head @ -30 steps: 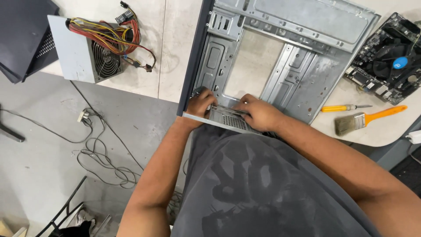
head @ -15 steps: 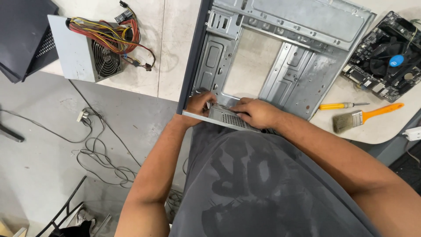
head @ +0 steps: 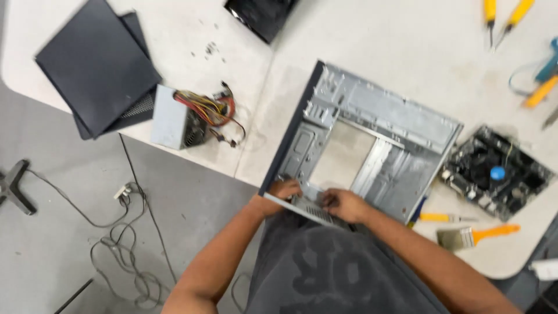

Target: Installing a motherboard into a computer case and managing internal cables and components.

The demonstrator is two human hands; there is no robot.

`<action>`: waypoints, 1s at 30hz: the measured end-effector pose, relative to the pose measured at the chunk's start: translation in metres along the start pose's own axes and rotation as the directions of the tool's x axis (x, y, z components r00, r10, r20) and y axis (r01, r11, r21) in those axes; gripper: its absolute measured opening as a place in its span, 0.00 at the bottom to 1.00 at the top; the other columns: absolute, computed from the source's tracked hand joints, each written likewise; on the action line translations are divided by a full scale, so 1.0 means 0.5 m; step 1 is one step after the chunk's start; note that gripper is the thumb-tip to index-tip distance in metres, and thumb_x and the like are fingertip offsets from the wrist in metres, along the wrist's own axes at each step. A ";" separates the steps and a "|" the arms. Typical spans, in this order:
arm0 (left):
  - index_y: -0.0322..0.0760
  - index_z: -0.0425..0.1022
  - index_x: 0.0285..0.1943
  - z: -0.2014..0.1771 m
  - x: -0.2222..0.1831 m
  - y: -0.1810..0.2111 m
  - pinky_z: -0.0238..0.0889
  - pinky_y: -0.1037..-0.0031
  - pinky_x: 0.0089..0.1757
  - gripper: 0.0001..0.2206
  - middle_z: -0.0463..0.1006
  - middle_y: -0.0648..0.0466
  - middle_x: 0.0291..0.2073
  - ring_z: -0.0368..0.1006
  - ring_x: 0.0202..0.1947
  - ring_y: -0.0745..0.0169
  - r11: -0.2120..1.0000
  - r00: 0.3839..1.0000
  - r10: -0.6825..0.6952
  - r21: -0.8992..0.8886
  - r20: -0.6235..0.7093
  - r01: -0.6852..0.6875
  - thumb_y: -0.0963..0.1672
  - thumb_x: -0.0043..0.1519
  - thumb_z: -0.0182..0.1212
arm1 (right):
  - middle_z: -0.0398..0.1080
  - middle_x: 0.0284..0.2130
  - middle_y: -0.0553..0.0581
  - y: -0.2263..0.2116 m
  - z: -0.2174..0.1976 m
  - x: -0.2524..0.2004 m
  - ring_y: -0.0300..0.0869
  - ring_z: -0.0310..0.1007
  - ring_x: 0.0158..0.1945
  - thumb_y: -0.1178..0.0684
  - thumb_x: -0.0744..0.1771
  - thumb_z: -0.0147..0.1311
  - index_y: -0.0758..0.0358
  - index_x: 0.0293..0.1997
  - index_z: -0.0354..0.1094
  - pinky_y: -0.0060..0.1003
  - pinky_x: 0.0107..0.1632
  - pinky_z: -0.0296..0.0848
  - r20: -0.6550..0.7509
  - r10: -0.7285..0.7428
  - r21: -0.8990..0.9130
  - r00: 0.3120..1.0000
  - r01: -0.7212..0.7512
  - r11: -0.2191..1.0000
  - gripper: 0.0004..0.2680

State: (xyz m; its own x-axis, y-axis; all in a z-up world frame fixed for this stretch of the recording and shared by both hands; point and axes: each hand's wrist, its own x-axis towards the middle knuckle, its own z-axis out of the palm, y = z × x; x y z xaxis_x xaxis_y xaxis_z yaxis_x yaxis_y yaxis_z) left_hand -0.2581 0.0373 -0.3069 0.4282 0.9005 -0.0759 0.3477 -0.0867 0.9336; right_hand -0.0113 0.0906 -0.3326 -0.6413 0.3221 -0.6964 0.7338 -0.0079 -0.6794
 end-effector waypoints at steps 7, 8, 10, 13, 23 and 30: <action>0.39 0.66 0.27 0.020 -0.001 -0.015 0.64 0.66 0.33 0.05 0.71 0.52 0.26 0.69 0.29 0.50 0.991 0.998 0.064 0.119 0.025 -0.066 0.39 0.50 0.58 | 0.73 0.36 0.52 -0.069 -0.022 -0.043 0.47 0.71 0.44 0.51 0.59 0.53 0.53 0.35 0.72 0.40 0.47 0.70 -0.090 -0.083 -0.118 0.992 0.072 0.990 0.06; 0.39 0.66 0.27 0.016 0.003 -0.028 0.64 0.66 0.33 0.05 0.71 0.52 0.26 0.69 0.29 0.50 0.989 0.997 0.076 0.129 0.021 -0.078 0.39 0.50 0.58 | 0.73 0.36 0.52 -0.080 -0.036 -0.046 0.47 0.71 0.44 0.51 0.59 0.53 0.53 0.35 0.72 0.40 0.47 0.70 -0.102 -0.090 -0.128 0.991 0.076 0.989 0.06; 0.41 0.65 0.27 0.019 -0.002 -0.048 0.63 0.68 0.32 0.06 0.69 0.56 0.25 0.68 0.27 0.55 0.989 0.992 0.027 0.143 0.125 -0.045 0.41 0.48 0.60 | 0.73 0.36 0.55 -0.100 -0.049 -0.064 0.49 0.72 0.43 0.54 0.60 0.52 0.57 0.35 0.73 0.42 0.46 0.69 -0.030 -0.160 -0.139 0.987 0.154 0.978 0.06; 0.43 0.65 0.29 0.033 -0.006 -0.078 0.62 0.68 0.32 0.07 0.69 0.58 0.27 0.67 0.27 0.56 0.991 0.985 0.009 0.128 0.175 -0.031 0.44 0.50 0.61 | 0.73 0.36 0.56 -0.112 -0.048 -0.076 0.50 0.72 0.43 0.54 0.60 0.50 0.58 0.36 0.73 0.42 0.46 0.69 -0.031 -0.176 -0.169 0.984 0.169 0.971 0.07; 0.44 0.75 0.34 0.011 0.013 -0.004 0.57 0.66 0.30 0.06 0.67 0.54 0.27 0.65 0.31 0.53 0.971 0.981 -0.046 0.240 0.189 0.000 0.43 0.49 0.60 | 0.71 0.44 0.51 -0.100 -0.048 -0.085 0.43 0.70 0.45 0.57 0.61 0.43 0.55 0.46 0.69 0.35 0.47 0.67 0.099 -0.279 -0.251 0.955 0.295 0.922 0.12; 0.48 0.75 0.29 0.000 0.012 0.000 0.57 0.67 0.36 0.02 0.70 0.57 0.32 0.62 0.36 0.55 0.962 0.982 0.010 0.267 0.187 -0.061 0.45 0.51 0.62 | 0.68 0.48 0.50 -0.085 -0.045 -0.070 0.42 0.68 0.50 0.55 0.61 0.43 0.54 0.47 0.69 0.34 0.52 0.63 0.126 -0.262 -0.173 0.957 0.281 0.944 0.13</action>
State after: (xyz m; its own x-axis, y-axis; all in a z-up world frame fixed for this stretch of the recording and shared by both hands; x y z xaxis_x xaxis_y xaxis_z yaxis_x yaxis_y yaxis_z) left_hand -0.2553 0.0428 -0.3077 0.5800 0.8041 -0.1306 0.5308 -0.2516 0.8093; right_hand -0.0150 0.1008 -0.2740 -0.8338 0.1913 -0.5178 0.5515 0.2468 -0.7969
